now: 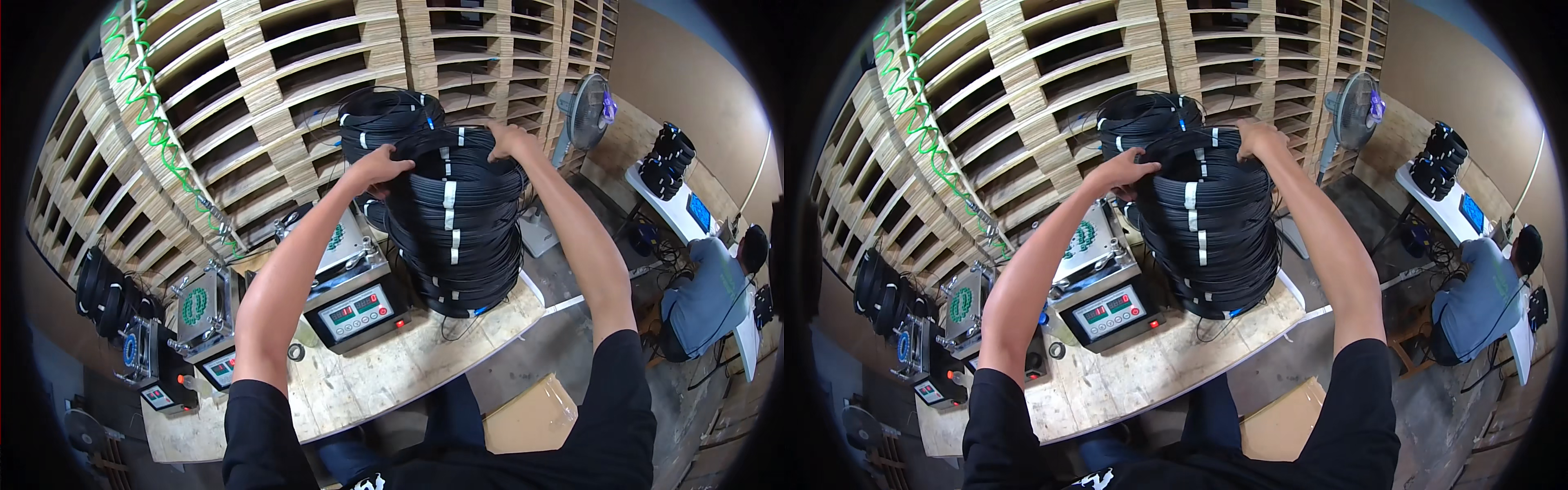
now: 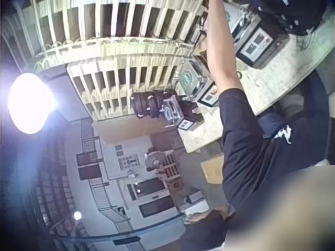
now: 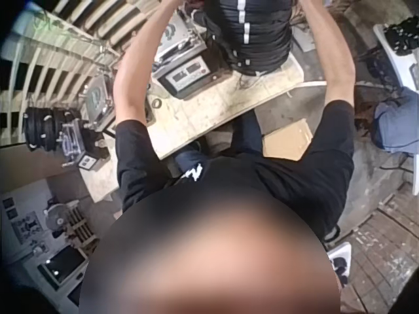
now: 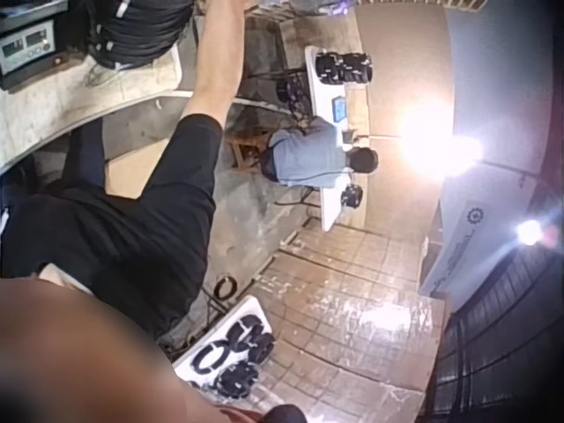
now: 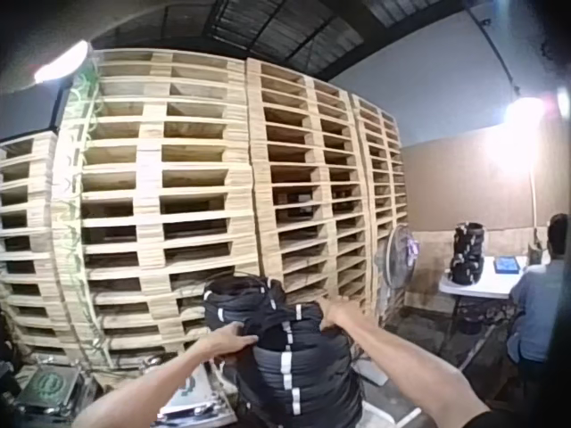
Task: Preparing and mounting fiber optic cables into industrial polishing machines.
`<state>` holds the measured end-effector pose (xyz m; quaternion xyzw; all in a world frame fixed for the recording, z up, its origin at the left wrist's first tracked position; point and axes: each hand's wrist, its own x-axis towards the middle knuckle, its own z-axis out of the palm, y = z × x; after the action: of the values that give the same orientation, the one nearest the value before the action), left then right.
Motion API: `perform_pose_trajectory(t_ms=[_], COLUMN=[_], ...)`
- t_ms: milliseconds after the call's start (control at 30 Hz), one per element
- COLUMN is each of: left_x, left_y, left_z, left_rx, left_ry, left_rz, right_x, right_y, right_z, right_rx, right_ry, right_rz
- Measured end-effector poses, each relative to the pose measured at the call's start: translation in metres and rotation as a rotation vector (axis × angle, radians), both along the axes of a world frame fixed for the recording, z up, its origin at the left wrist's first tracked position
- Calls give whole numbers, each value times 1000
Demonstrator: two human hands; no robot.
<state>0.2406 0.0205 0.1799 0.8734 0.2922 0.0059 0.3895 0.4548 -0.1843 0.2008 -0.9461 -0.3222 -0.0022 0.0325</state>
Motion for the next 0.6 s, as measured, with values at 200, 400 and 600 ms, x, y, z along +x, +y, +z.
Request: perform_pose_trajectory(t_ms=[200,400,600], left_x=[-1,-6,3], left_y=[-42,-70,-79], left_z=[-6,3,21], left_rx=[386,633,807], left_ry=[-653,-416,-629], left_rz=[-675,-803,-688], right_x=[41,47,-2], right_y=[-29,-41,-77], right_z=[-18,-25,-12], right_rx=[159,407,1016], right_ry=[-13,-56,-9], right_rz=[87,95,459])
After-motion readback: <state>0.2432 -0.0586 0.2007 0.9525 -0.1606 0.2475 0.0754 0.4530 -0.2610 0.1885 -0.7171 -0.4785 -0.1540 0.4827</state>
